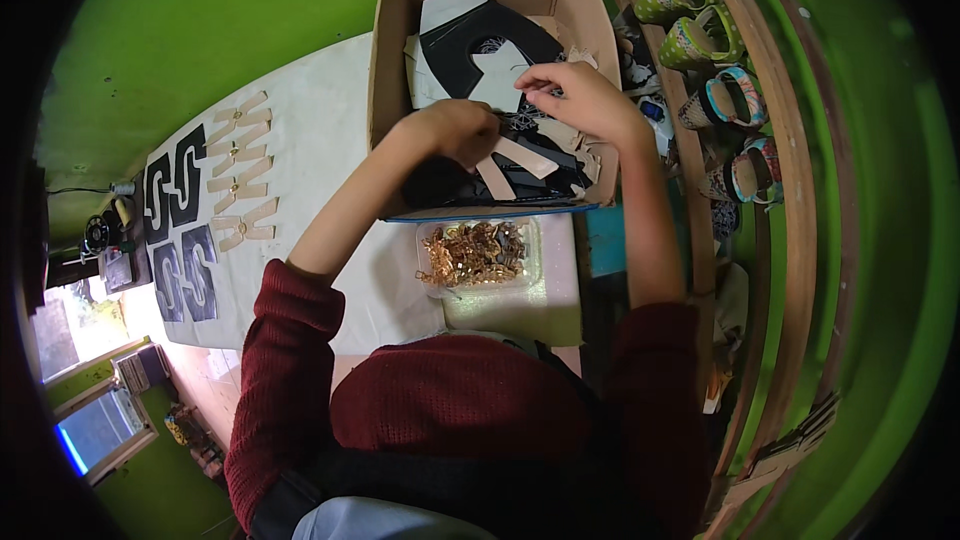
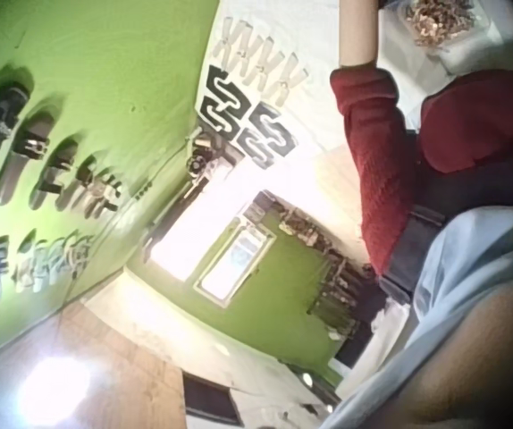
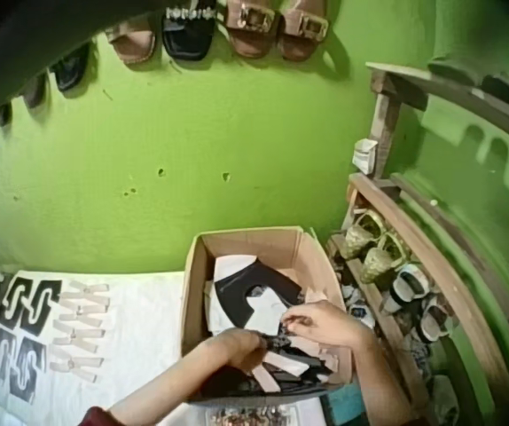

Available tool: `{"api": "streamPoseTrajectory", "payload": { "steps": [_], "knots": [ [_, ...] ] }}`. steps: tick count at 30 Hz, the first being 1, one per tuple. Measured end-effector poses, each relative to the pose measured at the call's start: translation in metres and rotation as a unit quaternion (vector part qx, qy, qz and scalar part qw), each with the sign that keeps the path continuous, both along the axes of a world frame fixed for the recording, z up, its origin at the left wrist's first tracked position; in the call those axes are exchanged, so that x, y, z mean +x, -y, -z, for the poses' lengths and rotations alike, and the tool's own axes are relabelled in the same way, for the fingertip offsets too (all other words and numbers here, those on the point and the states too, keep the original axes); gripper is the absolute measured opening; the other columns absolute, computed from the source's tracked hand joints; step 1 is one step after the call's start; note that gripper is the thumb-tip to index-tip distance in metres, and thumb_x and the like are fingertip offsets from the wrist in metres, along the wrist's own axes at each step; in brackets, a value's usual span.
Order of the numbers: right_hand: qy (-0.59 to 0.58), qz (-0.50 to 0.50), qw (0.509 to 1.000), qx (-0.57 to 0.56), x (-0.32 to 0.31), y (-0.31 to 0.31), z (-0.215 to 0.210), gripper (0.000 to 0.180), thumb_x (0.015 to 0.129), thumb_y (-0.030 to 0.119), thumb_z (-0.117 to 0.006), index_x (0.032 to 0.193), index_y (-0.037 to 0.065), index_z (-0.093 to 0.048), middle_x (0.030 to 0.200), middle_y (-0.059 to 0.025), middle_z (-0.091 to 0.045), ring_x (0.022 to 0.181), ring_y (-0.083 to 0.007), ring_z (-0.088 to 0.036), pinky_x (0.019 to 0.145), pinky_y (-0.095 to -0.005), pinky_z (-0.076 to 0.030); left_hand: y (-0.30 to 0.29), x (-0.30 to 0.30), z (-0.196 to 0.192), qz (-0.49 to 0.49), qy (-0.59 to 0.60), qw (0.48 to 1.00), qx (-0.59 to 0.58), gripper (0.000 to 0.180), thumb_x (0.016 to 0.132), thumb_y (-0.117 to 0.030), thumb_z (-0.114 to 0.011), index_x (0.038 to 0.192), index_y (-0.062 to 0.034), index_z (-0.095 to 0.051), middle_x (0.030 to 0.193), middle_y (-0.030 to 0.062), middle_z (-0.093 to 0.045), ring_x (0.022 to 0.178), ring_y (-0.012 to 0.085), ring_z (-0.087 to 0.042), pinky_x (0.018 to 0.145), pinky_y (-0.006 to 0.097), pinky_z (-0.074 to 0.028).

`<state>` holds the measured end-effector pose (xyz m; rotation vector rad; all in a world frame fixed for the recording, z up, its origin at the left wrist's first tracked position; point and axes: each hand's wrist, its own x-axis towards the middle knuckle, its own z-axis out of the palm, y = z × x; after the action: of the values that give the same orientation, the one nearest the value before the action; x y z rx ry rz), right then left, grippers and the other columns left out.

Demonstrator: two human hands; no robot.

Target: Attaching metal buckles to patterned leather or synthetic shoe straps for assembly.

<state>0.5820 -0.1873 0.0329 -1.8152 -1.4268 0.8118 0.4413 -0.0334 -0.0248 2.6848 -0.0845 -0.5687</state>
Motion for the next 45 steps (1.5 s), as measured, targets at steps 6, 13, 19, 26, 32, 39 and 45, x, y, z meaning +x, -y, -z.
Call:
{"api": "streamPoseTrajectory", "payload": {
  "steps": [6, 13, 19, 26, 32, 39, 45],
  "knots": [
    [0.099, -0.038, 0.993, -0.056, -0.038, -0.001, 0.009, 0.028, 0.085, 0.019, -0.059, 0.103, -0.001, -0.062, 0.090, -0.0169, -0.066, 0.083, -0.0279, -0.064, 0.075, -0.0337, -0.049, -0.017, -0.014, -0.003, -0.027, 0.040, 0.999, -0.004, 0.032, 0.065, -0.023, -0.075, 0.093, -0.0106, -0.065, 0.095, 0.0083, -0.062, 0.093, 0.0264, -0.060, 0.079, 0.037, -0.049],
    [0.323, -0.050, 0.937, -0.125, -0.074, -0.009, 0.019, 0.045, 0.079, 0.048, -0.061, 0.084, 0.004, -0.067, 0.079, -0.0175, -0.066, 0.079, -0.0358, -0.064, 0.074, -0.0444, -0.050, 0.007, -0.017, -0.001, -0.005, 0.144, 0.980, 0.136, 0.041, 0.066, -0.019, -0.072, 0.105, -0.0117, -0.062, 0.109, 0.0086, -0.060, 0.103, 0.0280, -0.057, 0.087, 0.041, -0.047],
    [0.382, -0.019, 0.921, -0.072, -0.078, -0.016, 0.017, 0.039, 0.078, 0.039, -0.063, 0.086, 0.001, -0.064, 0.074, -0.0216, -0.064, 0.073, -0.0367, -0.064, 0.070, -0.0454, -0.050, -0.024, -0.020, -0.007, -0.090, 0.156, 0.983, -0.041, 0.025, 0.078, -0.030, -0.066, 0.095, -0.0119, -0.069, 0.084, 0.0151, -0.067, 0.081, 0.0325, -0.064, 0.074, 0.041, -0.050],
    [0.177, 0.139, 0.974, 0.039, -0.031, 0.013, -0.002, 0.021, 0.078, 0.019, -0.067, 0.092, 0.004, -0.067, 0.081, -0.0140, -0.066, 0.073, -0.0268, -0.065, 0.068, -0.0334, -0.049, -0.015, -0.030, -0.044, -0.143, 0.293, 0.940, -0.100, 0.029, 0.076, -0.031, -0.072, 0.087, -0.0049, -0.066, 0.079, 0.0141, -0.066, 0.072, 0.0294, -0.063, 0.068, 0.034, -0.048],
    [-0.042, 0.136, 0.984, 0.106, -0.058, 0.029, -0.049, 0.022, 0.080, 0.017, -0.069, 0.093, -0.001, -0.067, 0.081, -0.0060, -0.068, 0.073, -0.0108, -0.062, 0.069, -0.0244, -0.048, -0.029, -0.081, -0.079, -0.244, 0.265, 0.904, -0.232, 0.031, 0.070, -0.029, -0.078, 0.084, -0.0026, -0.068, 0.070, 0.0073, -0.064, 0.065, 0.0159, -0.060, 0.062, 0.028, -0.046],
    [-0.255, 0.124, 0.930, 0.234, -0.130, 0.032, -0.037, 0.021, 0.083, 0.011, -0.068, 0.097, 0.000, -0.058, 0.087, -0.0034, -0.063, 0.074, -0.0075, -0.060, 0.065, -0.0195, -0.050, -0.018, -0.175, -0.101, -0.291, 0.229, 0.803, -0.467, 0.024, 0.076, -0.015, -0.075, 0.089, 0.0029, -0.064, 0.077, 0.0031, -0.064, 0.066, 0.0079, -0.058, 0.059, 0.021, -0.047],
    [-0.274, 0.130, 0.939, 0.165, -0.229, 0.020, 0.001, 0.021, 0.086, 0.009, -0.063, 0.102, 0.001, -0.053, 0.091, -0.0040, -0.056, 0.074, -0.0089, -0.058, 0.063, -0.0225, -0.051, -0.014, -0.281, -0.062, -0.390, 0.200, 0.783, -0.441, 0.022, 0.076, -0.012, -0.074, 0.089, 0.0026, -0.064, 0.080, 0.0049, -0.064, 0.067, 0.0082, -0.059, 0.058, 0.022, -0.050]
  ]
}}
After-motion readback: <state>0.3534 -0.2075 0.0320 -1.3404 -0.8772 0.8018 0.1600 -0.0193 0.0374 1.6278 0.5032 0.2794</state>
